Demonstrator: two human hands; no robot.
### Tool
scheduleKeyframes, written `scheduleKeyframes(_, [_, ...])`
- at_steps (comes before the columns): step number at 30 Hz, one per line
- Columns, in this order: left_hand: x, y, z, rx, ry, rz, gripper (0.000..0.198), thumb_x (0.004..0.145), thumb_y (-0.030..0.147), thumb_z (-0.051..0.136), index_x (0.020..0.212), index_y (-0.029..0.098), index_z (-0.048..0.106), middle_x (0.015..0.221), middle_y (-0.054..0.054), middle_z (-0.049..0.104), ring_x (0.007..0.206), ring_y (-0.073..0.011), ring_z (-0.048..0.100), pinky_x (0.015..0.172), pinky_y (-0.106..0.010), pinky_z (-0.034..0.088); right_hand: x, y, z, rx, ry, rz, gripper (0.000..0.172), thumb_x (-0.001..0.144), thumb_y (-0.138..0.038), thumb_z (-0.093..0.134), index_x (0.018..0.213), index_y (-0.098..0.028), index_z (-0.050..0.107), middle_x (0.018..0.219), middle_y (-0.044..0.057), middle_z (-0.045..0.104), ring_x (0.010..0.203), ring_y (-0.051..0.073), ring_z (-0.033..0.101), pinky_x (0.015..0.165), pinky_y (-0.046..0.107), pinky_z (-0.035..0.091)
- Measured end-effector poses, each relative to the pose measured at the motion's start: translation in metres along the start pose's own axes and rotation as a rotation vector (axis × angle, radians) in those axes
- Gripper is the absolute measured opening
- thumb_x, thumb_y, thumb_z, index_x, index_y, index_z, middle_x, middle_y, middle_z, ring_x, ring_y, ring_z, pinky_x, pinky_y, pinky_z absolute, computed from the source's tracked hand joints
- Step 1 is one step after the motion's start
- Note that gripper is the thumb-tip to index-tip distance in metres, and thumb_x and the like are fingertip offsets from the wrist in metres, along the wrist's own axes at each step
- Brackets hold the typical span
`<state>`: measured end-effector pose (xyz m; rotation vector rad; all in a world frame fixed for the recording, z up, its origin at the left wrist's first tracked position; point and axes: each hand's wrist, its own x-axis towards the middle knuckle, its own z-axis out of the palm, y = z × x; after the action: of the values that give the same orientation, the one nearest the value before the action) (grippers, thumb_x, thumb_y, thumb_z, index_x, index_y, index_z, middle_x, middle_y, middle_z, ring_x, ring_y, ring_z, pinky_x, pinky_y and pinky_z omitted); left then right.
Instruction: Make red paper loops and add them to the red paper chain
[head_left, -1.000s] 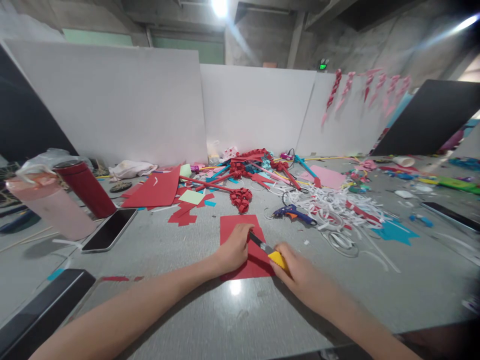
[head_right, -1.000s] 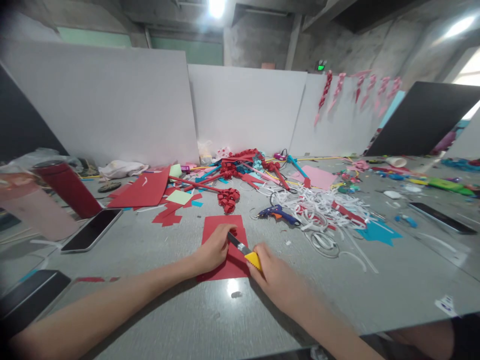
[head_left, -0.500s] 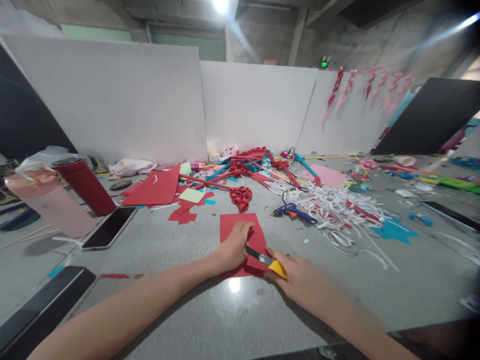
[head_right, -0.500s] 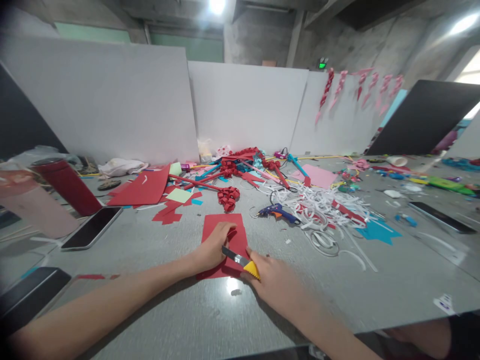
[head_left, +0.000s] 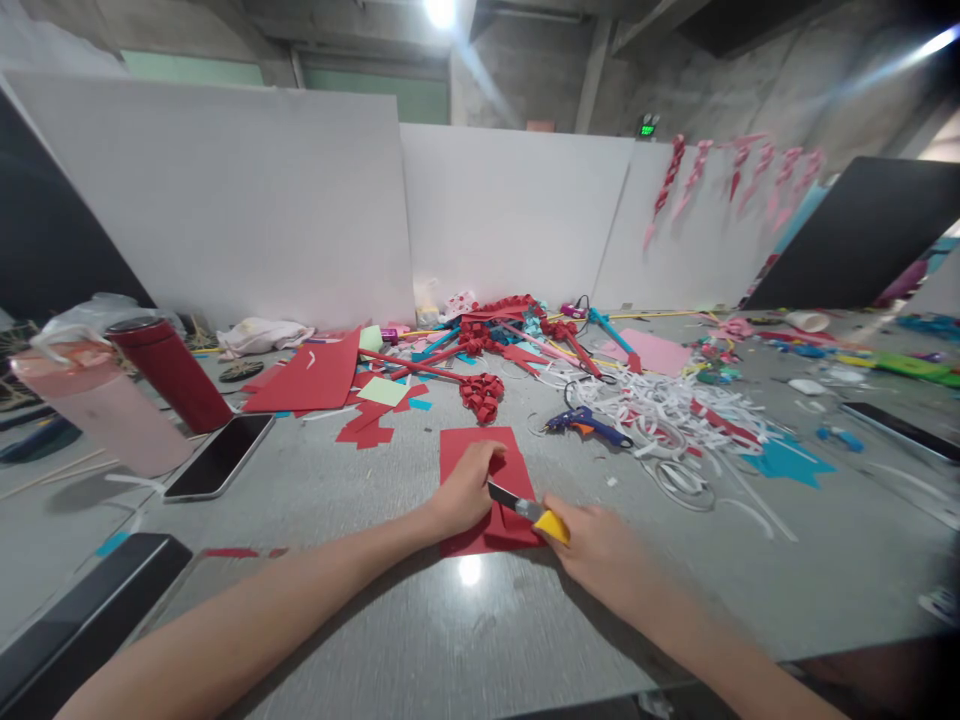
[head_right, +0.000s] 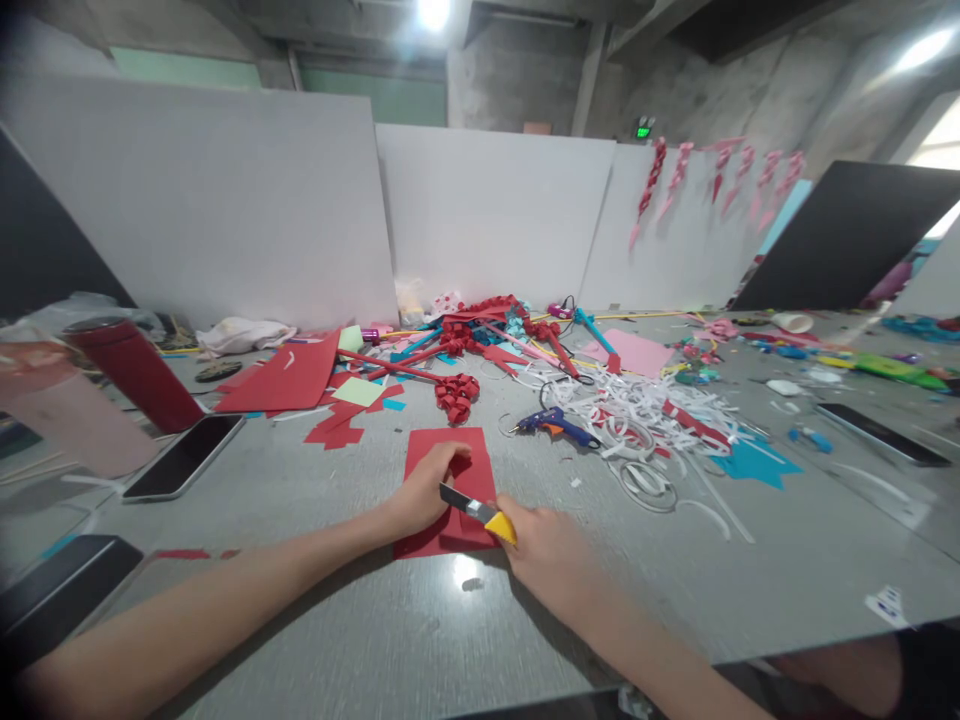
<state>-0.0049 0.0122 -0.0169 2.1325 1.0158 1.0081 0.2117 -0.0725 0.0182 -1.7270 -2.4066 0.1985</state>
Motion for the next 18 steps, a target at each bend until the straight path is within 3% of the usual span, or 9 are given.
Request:
scheduleKeyframes(10, [0.002, -0.004, 0.002, 0.01, 0.018, 0.007, 0.05, 0.078, -0.005, 0.043, 0.122, 0.017, 0.055, 0.118, -0.012, 0.062, 0.107, -0.0224, 0.061, 0.099, -0.044, 0.05, -0.002, 0.002, 0.006, 0.057, 0.091, 0.036, 0.012, 0.095, -0.025, 0.052, 0.096, -0.025, 0.065, 0.073, 0.002, 0.07, 0.063, 0.018, 0.06, 0.057, 0.028, 0.023])
scheduleKeyframes(14, [-0.001, 0.011, -0.011, -0.004, 0.025, 0.182, 0.051, 0.079, 0.0, 0.048, 0.125, 0.021, 0.056, 0.127, -0.011, 0.061, 0.123, -0.0253, 0.055, 0.11, -0.048, 0.042, -0.004, 0.005, -0.008, 0.29, 0.173, 0.117, 0.025, 0.096, -0.046, 0.054, 0.09, -0.023, 0.063, 0.072, 0.001, 0.068, 0.063, 0.018, 0.057, 0.058, 0.027, 0.032])
scheduleKeyframes(16, [-0.004, 0.023, -0.019, -0.027, -0.068, 0.306, 0.047, 0.082, 0.006, 0.051, 0.126, 0.022, 0.057, 0.127, -0.011, 0.062, 0.123, -0.0266, 0.055, 0.112, -0.049, 0.04, -0.003, 0.011, -0.017, 0.418, 0.208, 0.155, 0.03, 0.093, -0.051, 0.058, 0.087, -0.023, 0.062, 0.074, 0.0, 0.068, 0.065, 0.018, 0.058, 0.059, 0.027, 0.038])
scheduleKeyframes(18, [-0.006, 0.033, -0.022, -0.061, -0.122, 0.332, 0.039, 0.089, 0.017, 0.055, 0.127, 0.021, 0.057, 0.123, -0.011, 0.064, 0.116, -0.0261, 0.059, 0.106, -0.045, 0.045, -0.001, 0.017, -0.026, 0.543, 0.238, 0.169, 0.03, 0.089, -0.052, 0.062, 0.084, -0.022, 0.06, 0.075, 0.0, 0.068, 0.067, 0.018, 0.059, 0.062, 0.027, 0.042])
